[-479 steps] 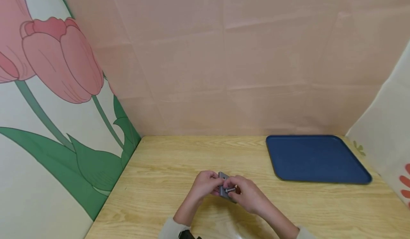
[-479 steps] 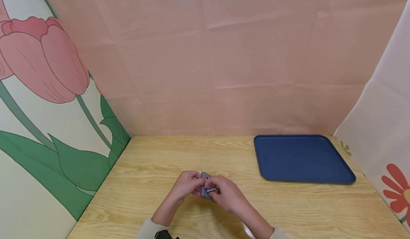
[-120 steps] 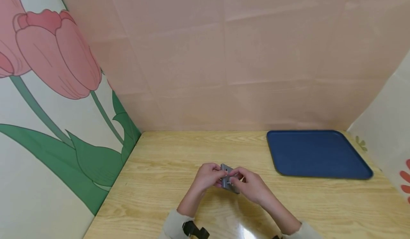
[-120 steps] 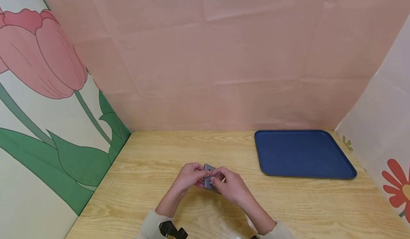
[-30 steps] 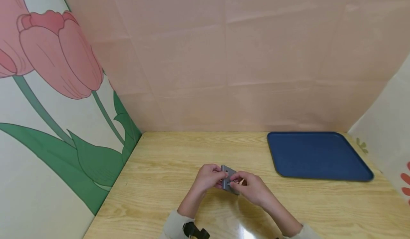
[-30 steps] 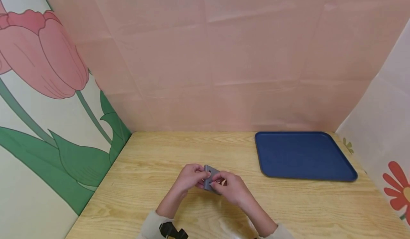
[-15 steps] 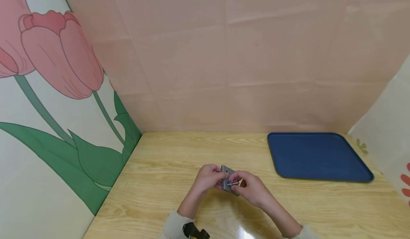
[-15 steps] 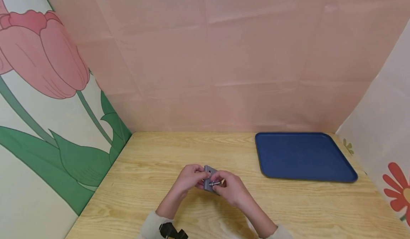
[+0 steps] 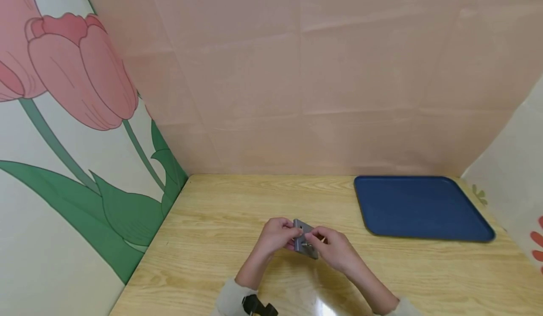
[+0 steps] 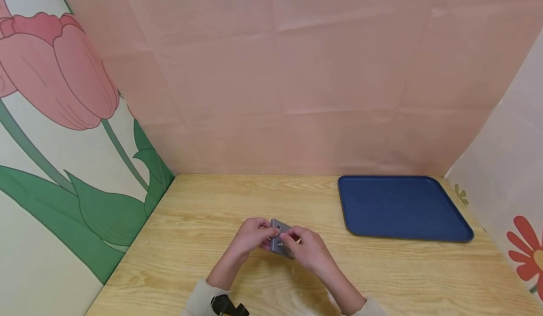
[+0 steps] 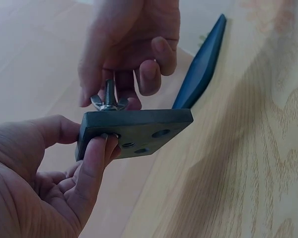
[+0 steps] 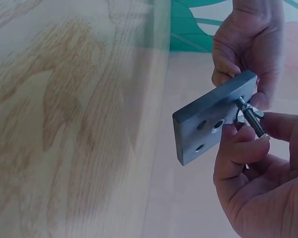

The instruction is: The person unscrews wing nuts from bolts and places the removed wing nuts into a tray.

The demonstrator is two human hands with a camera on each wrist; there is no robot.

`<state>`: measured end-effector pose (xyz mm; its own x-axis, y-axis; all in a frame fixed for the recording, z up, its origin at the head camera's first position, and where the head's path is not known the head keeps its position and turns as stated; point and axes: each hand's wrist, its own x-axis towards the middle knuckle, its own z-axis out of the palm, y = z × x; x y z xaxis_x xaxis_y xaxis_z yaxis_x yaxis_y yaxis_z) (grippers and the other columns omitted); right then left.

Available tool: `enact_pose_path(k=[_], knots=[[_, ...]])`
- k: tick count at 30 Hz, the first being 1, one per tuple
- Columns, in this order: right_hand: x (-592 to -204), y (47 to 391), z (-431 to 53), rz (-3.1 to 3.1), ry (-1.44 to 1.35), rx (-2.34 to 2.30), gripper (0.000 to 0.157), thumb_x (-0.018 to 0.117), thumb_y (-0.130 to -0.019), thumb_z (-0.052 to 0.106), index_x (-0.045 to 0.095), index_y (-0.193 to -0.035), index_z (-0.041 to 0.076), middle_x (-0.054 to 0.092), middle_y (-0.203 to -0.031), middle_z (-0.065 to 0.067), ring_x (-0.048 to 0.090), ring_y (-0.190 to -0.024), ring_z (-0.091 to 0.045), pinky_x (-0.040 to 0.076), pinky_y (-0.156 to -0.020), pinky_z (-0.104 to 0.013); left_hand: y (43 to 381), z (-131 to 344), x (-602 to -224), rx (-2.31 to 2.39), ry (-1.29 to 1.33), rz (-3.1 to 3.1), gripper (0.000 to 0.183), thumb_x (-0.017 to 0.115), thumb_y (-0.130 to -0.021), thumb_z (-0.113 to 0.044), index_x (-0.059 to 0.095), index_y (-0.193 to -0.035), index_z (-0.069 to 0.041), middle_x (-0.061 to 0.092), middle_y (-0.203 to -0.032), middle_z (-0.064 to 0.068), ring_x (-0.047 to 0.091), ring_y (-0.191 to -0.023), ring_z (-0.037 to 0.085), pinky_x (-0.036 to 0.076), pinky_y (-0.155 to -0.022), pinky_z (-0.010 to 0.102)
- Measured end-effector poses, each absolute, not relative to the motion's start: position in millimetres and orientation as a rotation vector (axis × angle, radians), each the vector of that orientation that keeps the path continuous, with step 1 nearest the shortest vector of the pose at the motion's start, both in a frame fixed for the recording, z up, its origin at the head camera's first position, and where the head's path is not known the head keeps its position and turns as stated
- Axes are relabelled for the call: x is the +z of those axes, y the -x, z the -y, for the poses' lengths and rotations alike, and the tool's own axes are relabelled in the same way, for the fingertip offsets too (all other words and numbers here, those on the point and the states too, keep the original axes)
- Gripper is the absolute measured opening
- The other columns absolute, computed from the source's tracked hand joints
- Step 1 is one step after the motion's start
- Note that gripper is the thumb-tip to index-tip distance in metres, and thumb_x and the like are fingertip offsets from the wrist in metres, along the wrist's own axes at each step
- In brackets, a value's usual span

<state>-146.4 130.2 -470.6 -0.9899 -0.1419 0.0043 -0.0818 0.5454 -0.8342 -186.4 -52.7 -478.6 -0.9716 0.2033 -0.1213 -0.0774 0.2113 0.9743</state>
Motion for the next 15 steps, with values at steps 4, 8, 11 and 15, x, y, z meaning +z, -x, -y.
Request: enact_pose_path(k=[4, 8, 11, 15], knots=[[-470.1, 145.9, -130.6, -2.710, 0.217, -1.419, 0.015, 0.066, -0.099, 0.030, 0.073, -0.098, 0.017, 0.065, -0.083, 0.004, 0.053, -0.075, -0.014, 0.044, -0.059, -0.029, 186.4, 52.3, -478.4, 1.842, -0.125, -2.256, 0.016, 0.076, -0.084, -0.011, 0.068, -0.089, 0.002, 0.070, -0.075, 0.008, 0.066, -0.059, 0.014, 0.060, -0.054, 0.030], [-469.7, 145.8, -131.9, -2.701, 0.237, -1.398, 0.016, 0.067, -0.098, 0.031, 0.072, -0.099, 0.016, 0.067, -0.088, 0.004, 0.054, -0.078, -0.014, 0.046, -0.062, -0.029, 186.8, 52.6, -478.8, 1.847, -0.128, -2.253, 0.016, 0.075, -0.084, -0.011, 0.068, -0.089, 0.003, 0.070, -0.075, 0.008, 0.066, -0.059, 0.015, 0.060, -0.054, 0.029], [-469.6, 145.7, -133.2, -2.688, 0.267, -1.400, 0.016, 0.068, -0.097, 0.030, 0.071, -0.100, 0.015, 0.067, -0.089, 0.003, 0.054, -0.077, -0.015, 0.046, -0.061, -0.028, 187.3, 52.9, -479.3, 1.852, -0.128, -2.251, 0.016, 0.075, -0.084, -0.010, 0.067, -0.089, 0.003, 0.070, -0.075, 0.008, 0.066, -0.059, 0.015, 0.060, -0.054, 0.029], [-470.0, 146.3, -134.5, -2.661, 0.329, -1.436, 0.012, 0.071, -0.094, 0.023, 0.071, -0.101, 0.014, 0.067, -0.091, 0.001, 0.054, -0.072, -0.015, 0.045, -0.056, -0.026, 187.7, 52.7, -479.9, 1.855, -0.131, -2.252, 0.015, 0.075, -0.084, -0.009, 0.067, -0.088, 0.003, 0.070, -0.074, 0.008, 0.067, -0.059, 0.015, 0.060, -0.053, 0.030]])
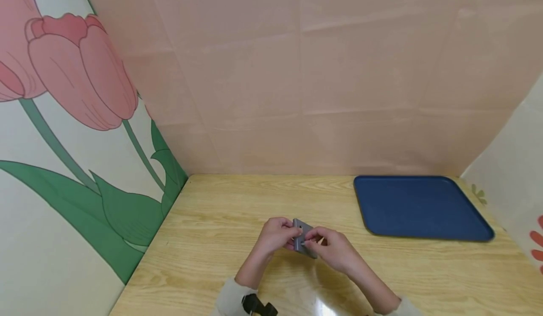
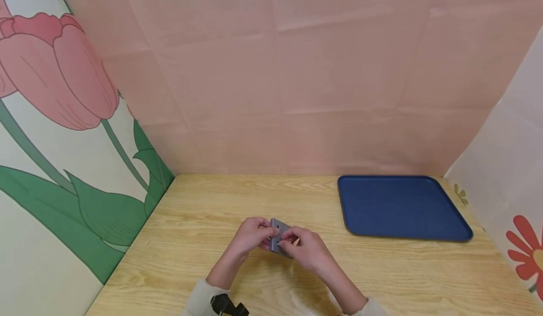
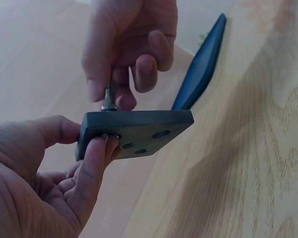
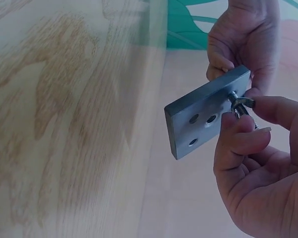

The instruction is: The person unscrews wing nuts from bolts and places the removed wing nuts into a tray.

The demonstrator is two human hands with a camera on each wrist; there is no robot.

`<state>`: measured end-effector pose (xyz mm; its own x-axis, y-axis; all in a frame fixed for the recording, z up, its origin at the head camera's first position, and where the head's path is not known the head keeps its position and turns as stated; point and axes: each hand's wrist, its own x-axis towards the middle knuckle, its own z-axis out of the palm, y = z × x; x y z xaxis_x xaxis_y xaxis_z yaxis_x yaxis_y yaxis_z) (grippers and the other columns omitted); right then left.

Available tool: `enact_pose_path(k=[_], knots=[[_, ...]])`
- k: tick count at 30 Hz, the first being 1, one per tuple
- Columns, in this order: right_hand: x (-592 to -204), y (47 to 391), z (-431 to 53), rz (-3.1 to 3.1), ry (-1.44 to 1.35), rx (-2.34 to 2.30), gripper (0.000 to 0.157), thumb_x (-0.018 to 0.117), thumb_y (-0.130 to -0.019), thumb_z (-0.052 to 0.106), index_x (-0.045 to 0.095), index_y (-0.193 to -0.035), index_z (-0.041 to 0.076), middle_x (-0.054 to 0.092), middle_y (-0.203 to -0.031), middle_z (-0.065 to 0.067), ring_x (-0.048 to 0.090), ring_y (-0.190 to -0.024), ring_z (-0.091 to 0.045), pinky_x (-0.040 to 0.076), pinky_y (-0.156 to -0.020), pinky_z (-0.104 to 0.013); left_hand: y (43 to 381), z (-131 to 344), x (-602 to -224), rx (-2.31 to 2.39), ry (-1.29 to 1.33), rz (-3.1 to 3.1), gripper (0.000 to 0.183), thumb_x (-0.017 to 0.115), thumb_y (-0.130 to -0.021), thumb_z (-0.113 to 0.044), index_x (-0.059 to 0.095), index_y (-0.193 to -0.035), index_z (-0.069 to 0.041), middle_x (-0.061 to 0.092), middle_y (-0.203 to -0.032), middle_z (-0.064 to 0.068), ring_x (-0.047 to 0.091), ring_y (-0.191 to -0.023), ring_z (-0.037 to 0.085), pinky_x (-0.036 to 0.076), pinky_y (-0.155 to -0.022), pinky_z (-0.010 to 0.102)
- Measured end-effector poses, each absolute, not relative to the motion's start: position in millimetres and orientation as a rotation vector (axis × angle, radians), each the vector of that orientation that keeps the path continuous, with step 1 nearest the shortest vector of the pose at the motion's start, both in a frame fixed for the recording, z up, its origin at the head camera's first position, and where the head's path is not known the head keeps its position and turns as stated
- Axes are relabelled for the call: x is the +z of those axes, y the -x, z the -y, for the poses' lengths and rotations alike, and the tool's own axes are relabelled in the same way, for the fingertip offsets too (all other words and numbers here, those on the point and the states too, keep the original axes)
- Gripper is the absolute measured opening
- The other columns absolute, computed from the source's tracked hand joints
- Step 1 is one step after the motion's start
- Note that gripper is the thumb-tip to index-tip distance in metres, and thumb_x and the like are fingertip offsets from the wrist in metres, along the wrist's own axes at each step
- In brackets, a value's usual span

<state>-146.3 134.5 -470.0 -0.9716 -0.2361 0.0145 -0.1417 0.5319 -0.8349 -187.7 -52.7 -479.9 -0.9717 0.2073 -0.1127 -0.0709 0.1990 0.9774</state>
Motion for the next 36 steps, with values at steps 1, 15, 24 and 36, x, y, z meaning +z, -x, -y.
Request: enact_pose_path(k=[1, 15, 24, 36], knots=[[-470.1, 146.4, -134.6, -2.657, 0.346, -1.446, 0.012, 0.072, -0.094, 0.022, 0.070, -0.102, 0.014, 0.067, -0.092, 0.000, 0.053, -0.070, -0.015, 0.045, -0.054, -0.025, 187.6, 52.7, -479.9, 1.855, -0.132, -2.253, 0.015, 0.075, -0.084, -0.009, 0.067, -0.088, 0.003, 0.070, -0.074, 0.008, 0.067, -0.059, 0.015, 0.060, -0.053, 0.030], [-470.3, 146.0, -134.9, -2.654, 0.432, -1.470, 0.011, 0.074, -0.091, 0.014, 0.069, -0.101, 0.018, 0.066, -0.096, -0.001, 0.053, -0.064, -0.014, 0.044, -0.052, -0.025, 186.4, 52.6, -479.3, 1.867, -0.139, -2.252, 0.015, 0.074, -0.084, -0.009, 0.067, -0.088, 0.003, 0.070, -0.074, 0.007, 0.066, -0.059, 0.014, 0.059, -0.052, 0.029], [-467.9, 143.3, -134.3, -2.626, 0.382, -1.494, 0.015, 0.066, -0.098, 0.034, 0.071, -0.098, 0.020, 0.059, -0.086, 0.000, 0.050, -0.065, -0.013, 0.043, -0.052, -0.025, 185.5, 53.1, -480.1, 1.845, -0.129, -2.268, 0.016, 0.076, -0.084, -0.011, 0.067, -0.088, 0.002, 0.069, -0.076, 0.008, 0.065, -0.059, 0.015, 0.061, -0.055, 0.032], [-467.0, 142.8, -131.2, -2.643, 0.313, -1.475, 0.018, 0.071, -0.095, 0.027, 0.070, -0.105, 0.012, 0.066, -0.099, -0.001, 0.053, -0.075, -0.017, 0.045, -0.057, -0.026, 184.1, 54.1, -480.6, 1.862, -0.149, -2.255, 0.016, 0.076, -0.085, -0.011, 0.067, -0.088, 0.002, 0.069, -0.075, 0.008, 0.065, -0.058, 0.015, 0.060, -0.054, 0.030]])
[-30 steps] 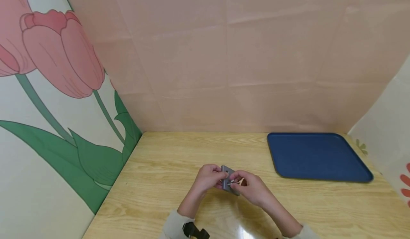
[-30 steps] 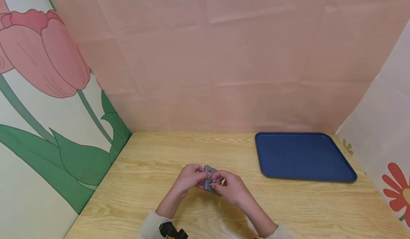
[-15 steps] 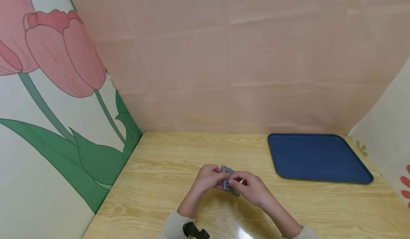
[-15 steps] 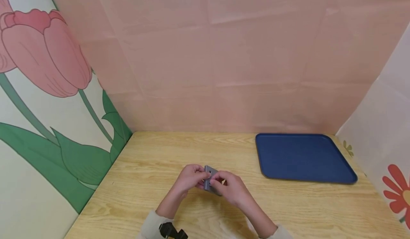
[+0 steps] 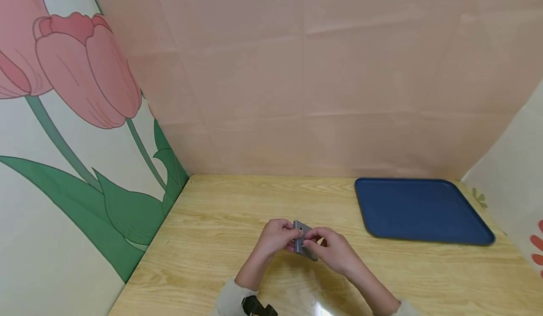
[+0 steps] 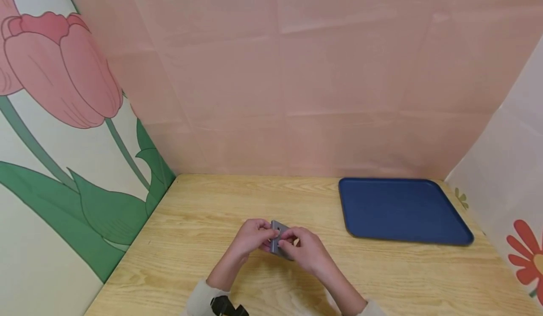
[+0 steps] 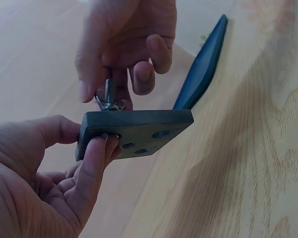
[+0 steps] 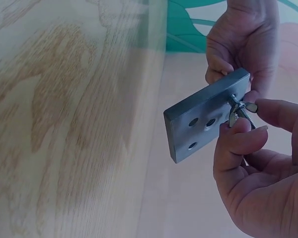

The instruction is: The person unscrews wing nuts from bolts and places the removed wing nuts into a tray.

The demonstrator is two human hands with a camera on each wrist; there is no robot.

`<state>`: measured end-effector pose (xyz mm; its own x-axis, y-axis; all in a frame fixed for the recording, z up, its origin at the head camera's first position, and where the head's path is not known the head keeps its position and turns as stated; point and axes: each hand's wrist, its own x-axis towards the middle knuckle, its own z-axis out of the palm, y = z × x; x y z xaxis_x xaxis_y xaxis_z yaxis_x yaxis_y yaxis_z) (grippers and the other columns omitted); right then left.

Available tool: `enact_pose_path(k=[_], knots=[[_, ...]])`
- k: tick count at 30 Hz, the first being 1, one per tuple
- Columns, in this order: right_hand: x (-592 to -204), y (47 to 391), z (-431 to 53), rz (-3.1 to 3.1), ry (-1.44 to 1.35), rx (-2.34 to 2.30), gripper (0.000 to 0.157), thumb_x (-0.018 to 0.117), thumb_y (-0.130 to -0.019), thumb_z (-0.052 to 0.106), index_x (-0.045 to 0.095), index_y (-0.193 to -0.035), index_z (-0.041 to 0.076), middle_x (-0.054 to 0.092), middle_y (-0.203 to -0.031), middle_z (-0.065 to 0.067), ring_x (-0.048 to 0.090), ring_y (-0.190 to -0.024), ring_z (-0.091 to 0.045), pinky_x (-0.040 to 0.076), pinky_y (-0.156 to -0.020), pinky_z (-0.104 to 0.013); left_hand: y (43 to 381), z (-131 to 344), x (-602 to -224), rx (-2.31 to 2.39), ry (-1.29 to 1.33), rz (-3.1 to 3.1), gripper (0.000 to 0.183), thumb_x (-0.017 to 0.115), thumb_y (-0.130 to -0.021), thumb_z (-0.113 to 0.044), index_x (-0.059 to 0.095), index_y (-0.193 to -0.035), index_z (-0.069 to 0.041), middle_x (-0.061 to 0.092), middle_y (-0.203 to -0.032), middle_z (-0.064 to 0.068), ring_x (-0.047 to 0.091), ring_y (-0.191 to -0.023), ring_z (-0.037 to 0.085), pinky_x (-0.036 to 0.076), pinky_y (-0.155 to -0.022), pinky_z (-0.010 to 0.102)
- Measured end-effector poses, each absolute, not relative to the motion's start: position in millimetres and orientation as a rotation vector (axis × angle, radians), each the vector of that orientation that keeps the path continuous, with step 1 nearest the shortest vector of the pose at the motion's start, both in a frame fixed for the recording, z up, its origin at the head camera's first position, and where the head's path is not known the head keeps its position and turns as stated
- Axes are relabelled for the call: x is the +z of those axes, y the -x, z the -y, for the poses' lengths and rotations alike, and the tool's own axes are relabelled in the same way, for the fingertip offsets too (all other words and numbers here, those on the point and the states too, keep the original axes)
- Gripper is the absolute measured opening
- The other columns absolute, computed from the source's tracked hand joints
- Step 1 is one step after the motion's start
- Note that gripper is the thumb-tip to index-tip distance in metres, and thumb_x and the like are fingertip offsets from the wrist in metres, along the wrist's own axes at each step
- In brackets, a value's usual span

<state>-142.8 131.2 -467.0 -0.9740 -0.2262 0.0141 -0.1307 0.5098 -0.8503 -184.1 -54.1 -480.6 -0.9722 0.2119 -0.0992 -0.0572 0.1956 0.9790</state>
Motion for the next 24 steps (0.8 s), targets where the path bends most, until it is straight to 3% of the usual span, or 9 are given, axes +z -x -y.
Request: enact_pose_path(k=[14, 24], knots=[[-466.5, 142.8, -130.7, -2.643, 0.234, -1.419, 0.022, 0.073, -0.093, 0.028, 0.071, -0.106, 0.010, 0.066, -0.095, -0.001, 0.055, -0.077, -0.017, 0.047, -0.059, -0.028, 185.0, 54.8, -480.2, 1.855, -0.142, -2.266, 0.015, 0.075, -0.084, -0.010, 0.068, -0.087, 0.002, 0.069, -0.074, 0.007, 0.065, -0.058, 0.014, 0.061, -0.056, 0.033], [-467.8, 144.5, -133.5, -2.648, 0.382, -1.438, 0.017, 0.075, -0.090, 0.017, 0.070, -0.106, 0.013, 0.065, -0.093, -0.002, 0.053, -0.065, -0.015, 0.044, -0.052, -0.025, 185.8, 55.3, -480.6, 1.861, -0.127, -2.250, 0.016, 0.076, -0.084, -0.011, 0.068, -0.088, 0.002, 0.069, -0.075, 0.008, 0.066, -0.059, 0.014, 0.060, -0.054, 0.030]])
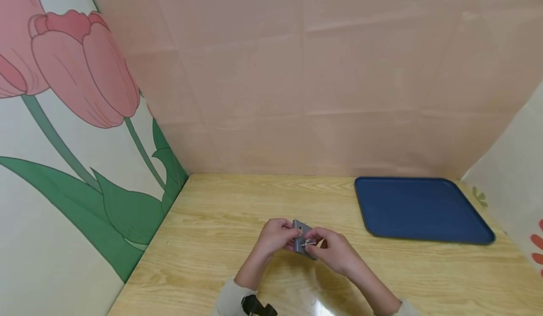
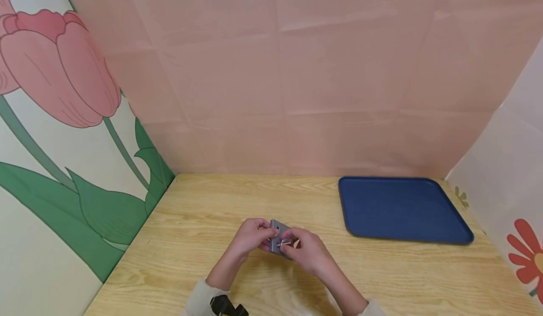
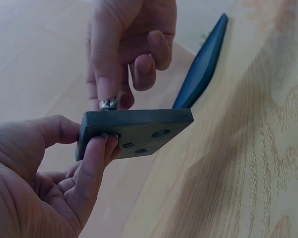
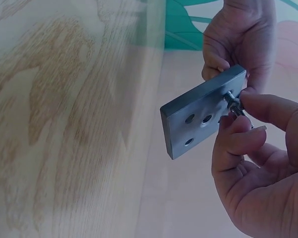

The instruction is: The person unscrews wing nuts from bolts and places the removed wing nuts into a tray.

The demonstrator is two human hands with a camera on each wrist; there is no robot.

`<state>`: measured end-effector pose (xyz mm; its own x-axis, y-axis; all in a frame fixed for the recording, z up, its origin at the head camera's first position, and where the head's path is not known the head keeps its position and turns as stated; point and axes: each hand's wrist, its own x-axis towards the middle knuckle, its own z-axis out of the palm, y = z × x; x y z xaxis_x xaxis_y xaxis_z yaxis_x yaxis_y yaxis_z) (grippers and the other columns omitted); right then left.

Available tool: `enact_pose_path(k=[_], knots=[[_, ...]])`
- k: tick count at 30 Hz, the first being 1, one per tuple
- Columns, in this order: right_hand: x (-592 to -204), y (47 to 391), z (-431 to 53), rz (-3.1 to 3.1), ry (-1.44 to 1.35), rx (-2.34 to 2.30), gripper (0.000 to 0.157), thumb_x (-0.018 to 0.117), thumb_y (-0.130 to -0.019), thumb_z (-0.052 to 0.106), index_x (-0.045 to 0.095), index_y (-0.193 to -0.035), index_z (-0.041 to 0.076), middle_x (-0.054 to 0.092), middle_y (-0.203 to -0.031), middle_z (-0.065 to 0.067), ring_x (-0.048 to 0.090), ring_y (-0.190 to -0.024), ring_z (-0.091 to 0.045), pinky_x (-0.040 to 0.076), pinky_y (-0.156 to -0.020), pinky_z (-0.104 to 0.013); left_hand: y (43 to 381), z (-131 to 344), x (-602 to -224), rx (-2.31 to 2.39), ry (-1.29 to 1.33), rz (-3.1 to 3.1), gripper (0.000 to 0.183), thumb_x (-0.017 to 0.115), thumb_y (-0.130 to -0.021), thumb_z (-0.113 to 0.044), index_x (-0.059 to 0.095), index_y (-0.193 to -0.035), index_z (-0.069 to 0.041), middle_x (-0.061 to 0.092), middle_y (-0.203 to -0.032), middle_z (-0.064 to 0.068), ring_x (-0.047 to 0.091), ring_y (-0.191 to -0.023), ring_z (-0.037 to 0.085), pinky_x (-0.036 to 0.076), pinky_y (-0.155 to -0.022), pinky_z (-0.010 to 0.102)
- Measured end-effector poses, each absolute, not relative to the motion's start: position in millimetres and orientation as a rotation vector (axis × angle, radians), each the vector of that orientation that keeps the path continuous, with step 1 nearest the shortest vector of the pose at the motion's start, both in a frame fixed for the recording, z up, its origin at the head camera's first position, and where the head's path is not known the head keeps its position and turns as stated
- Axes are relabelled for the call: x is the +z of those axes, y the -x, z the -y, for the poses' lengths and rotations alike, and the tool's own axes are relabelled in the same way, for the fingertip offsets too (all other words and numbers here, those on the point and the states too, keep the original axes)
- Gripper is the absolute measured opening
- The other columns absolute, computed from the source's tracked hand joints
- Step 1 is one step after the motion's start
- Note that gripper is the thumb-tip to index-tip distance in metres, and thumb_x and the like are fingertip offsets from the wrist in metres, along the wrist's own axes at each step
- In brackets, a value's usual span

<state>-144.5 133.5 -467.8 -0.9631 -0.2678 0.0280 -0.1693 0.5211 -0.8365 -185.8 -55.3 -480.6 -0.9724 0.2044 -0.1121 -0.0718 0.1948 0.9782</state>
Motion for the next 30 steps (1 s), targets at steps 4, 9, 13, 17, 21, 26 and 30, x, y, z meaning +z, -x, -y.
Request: enact_pose_path(k=[4, 9, 13, 17, 21, 26, 30], knots=[[-467.9, 145.1, -134.4, -2.641, 0.415, -1.453, 0.016, 0.075, -0.090, 0.013, 0.070, -0.105, 0.016, 0.062, -0.097, -0.004, 0.052, -0.065, -0.014, 0.044, -0.052, -0.025, 186.4, 54.6, -480.8, 1.865, -0.120, -2.247, 0.015, 0.076, -0.083, -0.010, 0.068, -0.087, 0.002, 0.069, -0.075, 0.007, 0.066, -0.059, 0.014, 0.060, -0.054, 0.030], [-467.9, 145.4, -134.8, -2.621, 0.421, -1.464, 0.014, 0.074, -0.092, 0.016, 0.070, -0.105, 0.017, 0.062, -0.101, -0.004, 0.052, -0.068, -0.016, 0.045, -0.054, -0.025, 186.5, 54.6, -480.5, 1.854, -0.130, -2.257, 0.014, 0.075, -0.083, -0.010, 0.068, -0.087, 0.002, 0.069, -0.075, 0.007, 0.066, -0.059, 0.014, 0.060, -0.054, 0.031], [-466.9, 145.7, -133.4, -2.625, 0.379, -1.475, 0.010, 0.070, -0.096, 0.023, 0.071, -0.105, 0.019, 0.062, -0.099, -0.002, 0.051, -0.068, -0.015, 0.045, -0.054, -0.026, 187.5, 54.8, -480.7, 1.850, -0.127, -2.256, 0.015, 0.075, -0.084, -0.010, 0.068, -0.087, 0.002, 0.070, -0.074, 0.007, 0.066, -0.059, 0.014, 0.061, -0.055, 0.032], [-466.3, 145.9, -130.9, -2.662, 0.269, -1.490, 0.016, 0.064, -0.100, 0.032, 0.072, -0.107, 0.018, 0.065, -0.094, 0.002, 0.051, -0.071, -0.015, 0.044, -0.058, -0.028, 188.2, 55.3, -480.9, 1.849, -0.125, -2.257, 0.016, 0.076, -0.084, -0.011, 0.068, -0.088, 0.002, 0.070, -0.075, 0.007, 0.066, -0.059, 0.015, 0.060, -0.054, 0.031], [-468.2, 146.5, -128.6, -2.703, 0.195, -1.452, 0.023, 0.062, -0.100, 0.036, 0.072, -0.105, 0.016, 0.067, -0.092, 0.004, 0.053, -0.078, -0.014, 0.045, -0.063, -0.030, 188.0, 55.9, -480.8, 1.852, -0.124, -2.258, 0.016, 0.077, -0.083, -0.011, 0.068, -0.087, 0.002, 0.070, -0.074, 0.007, 0.065, -0.059, 0.014, 0.060, -0.054, 0.031], [-469.5, 146.8, -126.8, -2.692, 0.182, -1.414, 0.024, 0.062, -0.101, 0.037, 0.072, -0.103, 0.015, 0.067, -0.090, 0.004, 0.055, -0.081, -0.015, 0.046, -0.062, -0.032, 186.6, 56.6, -479.8, 1.852, -0.132, -2.257, 0.017, 0.077, -0.084, -0.012, 0.068, -0.088, 0.002, 0.070, -0.075, 0.008, 0.065, -0.059, 0.015, 0.061, -0.055, 0.034], [-469.0, 146.3, -126.2, -2.682, 0.172, -1.404, 0.024, 0.063, -0.100, 0.036, 0.072, -0.104, 0.014, 0.066, -0.090, 0.003, 0.054, -0.081, -0.016, 0.046, -0.061, -0.032, 186.5, 57.7, -479.4, 1.851, -0.127, -2.254, 0.018, 0.077, -0.084, -0.013, 0.069, -0.090, 0.002, 0.070, -0.076, 0.008, 0.065, -0.060, 0.015, 0.061, -0.056, 0.034]])
